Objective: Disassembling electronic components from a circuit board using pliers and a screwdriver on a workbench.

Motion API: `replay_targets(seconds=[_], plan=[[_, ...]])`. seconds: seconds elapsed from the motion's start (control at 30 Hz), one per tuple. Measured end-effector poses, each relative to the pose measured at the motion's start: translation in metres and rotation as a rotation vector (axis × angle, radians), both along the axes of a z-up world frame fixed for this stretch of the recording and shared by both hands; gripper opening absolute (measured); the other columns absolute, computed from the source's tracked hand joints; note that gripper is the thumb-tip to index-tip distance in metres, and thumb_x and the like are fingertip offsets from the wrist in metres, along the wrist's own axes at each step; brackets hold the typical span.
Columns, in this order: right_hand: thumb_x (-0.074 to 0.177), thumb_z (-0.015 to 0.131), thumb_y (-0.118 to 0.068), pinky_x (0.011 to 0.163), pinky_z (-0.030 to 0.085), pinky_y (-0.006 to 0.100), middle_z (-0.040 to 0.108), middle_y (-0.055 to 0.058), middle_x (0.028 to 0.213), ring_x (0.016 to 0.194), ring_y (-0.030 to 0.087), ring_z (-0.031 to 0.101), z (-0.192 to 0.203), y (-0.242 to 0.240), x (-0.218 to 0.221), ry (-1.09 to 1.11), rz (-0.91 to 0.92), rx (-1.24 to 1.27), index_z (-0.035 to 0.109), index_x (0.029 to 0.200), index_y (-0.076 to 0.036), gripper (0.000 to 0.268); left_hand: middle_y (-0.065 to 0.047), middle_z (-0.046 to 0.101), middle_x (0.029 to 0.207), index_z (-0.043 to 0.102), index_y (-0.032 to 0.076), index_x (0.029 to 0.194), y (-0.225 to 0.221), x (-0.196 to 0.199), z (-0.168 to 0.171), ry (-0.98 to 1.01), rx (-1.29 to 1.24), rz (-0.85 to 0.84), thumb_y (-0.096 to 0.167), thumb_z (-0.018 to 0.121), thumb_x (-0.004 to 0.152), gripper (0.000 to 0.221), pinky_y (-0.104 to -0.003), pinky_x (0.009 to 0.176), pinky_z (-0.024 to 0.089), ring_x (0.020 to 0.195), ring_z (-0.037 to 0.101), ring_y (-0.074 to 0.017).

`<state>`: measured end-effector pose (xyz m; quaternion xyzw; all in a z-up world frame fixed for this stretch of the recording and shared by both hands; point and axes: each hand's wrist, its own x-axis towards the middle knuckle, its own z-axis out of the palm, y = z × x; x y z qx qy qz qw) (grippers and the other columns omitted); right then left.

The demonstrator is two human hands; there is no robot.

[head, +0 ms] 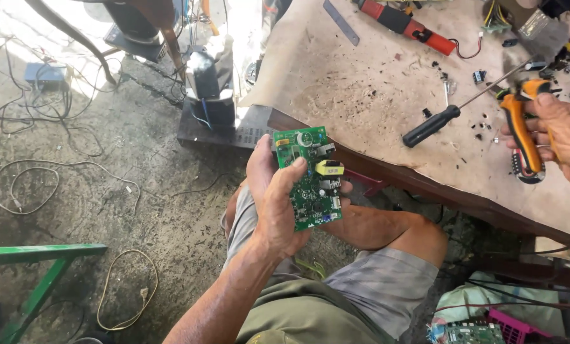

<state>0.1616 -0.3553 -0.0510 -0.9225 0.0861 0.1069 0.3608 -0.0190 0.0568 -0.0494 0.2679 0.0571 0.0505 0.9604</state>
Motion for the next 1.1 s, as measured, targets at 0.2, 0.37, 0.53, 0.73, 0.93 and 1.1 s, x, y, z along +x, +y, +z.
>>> replay_targets(seconds=[0.2,0.37,0.53,0.73,0.93,1.1], plan=[[0.120,0.051,-0.036,0.050,0.040,0.012,0.066,0.006,0.121,0.101,0.015,0.069,-0.004,-0.010,-0.014,-0.146,0.005,0.379,0.052,0.142,-0.020,0.027,-0.019,0.058,0.070,0.052,0.002,0.104,-0.017,0.014,0.007,0.269,0.129,0.165,0.022,0.064,0.082,0.032,-0.042,0.038,0.055,0.046,0.063,-0.0332],[0.133,0.045,-0.031,0.071,0.047,0.032,0.058,0.006,0.128,0.103,0.021,0.063,-0.021,-0.023,-0.005,-0.486,0.116,0.114,0.045,0.157,-0.017,0.028,-0.002,0.044,0.163,0.042,0.015,0.157,-0.017,0.027,0.015,0.804,0.330,0.200,0.033,0.070,0.063,0.100,-0.041,0.088,0.062,0.138,0.057,-0.0195],[0.126,0.057,0.000,0.070,0.046,0.040,0.050,0.025,0.121,0.085,0.028,0.050,0.018,0.046,-0.048,-0.824,0.258,-0.176,0.040,0.147,0.009,0.029,-0.001,0.037,0.135,0.045,0.006,0.134,-0.006,0.058,-0.013,0.523,0.649,-0.074,0.043,0.055,0.081,0.065,-0.031,0.104,0.028,0.125,0.033,-0.0112],[0.094,0.074,-0.022,0.107,0.039,0.058,0.050,0.020,0.116,0.088,0.027,0.053,0.005,0.116,-0.110,-0.898,0.646,-0.625,0.051,0.143,-0.002,0.058,-0.013,0.028,0.169,0.031,0.006,0.159,0.008,0.098,0.010,0.046,1.165,-0.627,0.050,0.022,0.097,0.077,-0.042,0.124,0.018,0.156,0.025,-0.0252],[0.070,0.091,-0.033,0.084,0.061,0.047,0.048,0.012,0.125,0.099,0.031,0.062,-0.015,0.113,-0.110,-0.910,0.737,-1.067,0.047,0.161,-0.021,0.101,-0.016,0.041,0.116,0.033,0.010,0.127,0.011,0.125,0.031,0.061,0.562,-0.955,0.051,0.041,0.095,0.053,-0.046,0.059,0.057,0.077,0.063,-0.0320],[0.075,0.087,-0.036,0.084,0.062,0.052,0.047,0.013,0.131,0.100,0.034,0.061,-0.015,0.114,-0.110,-0.844,0.716,-1.076,0.039,0.163,-0.019,0.103,-0.029,0.037,0.158,0.030,-0.003,0.154,0.017,0.126,0.018,-0.026,0.563,-0.901,0.058,0.059,0.080,0.100,-0.058,0.089,0.062,0.134,0.050,-0.0506]])
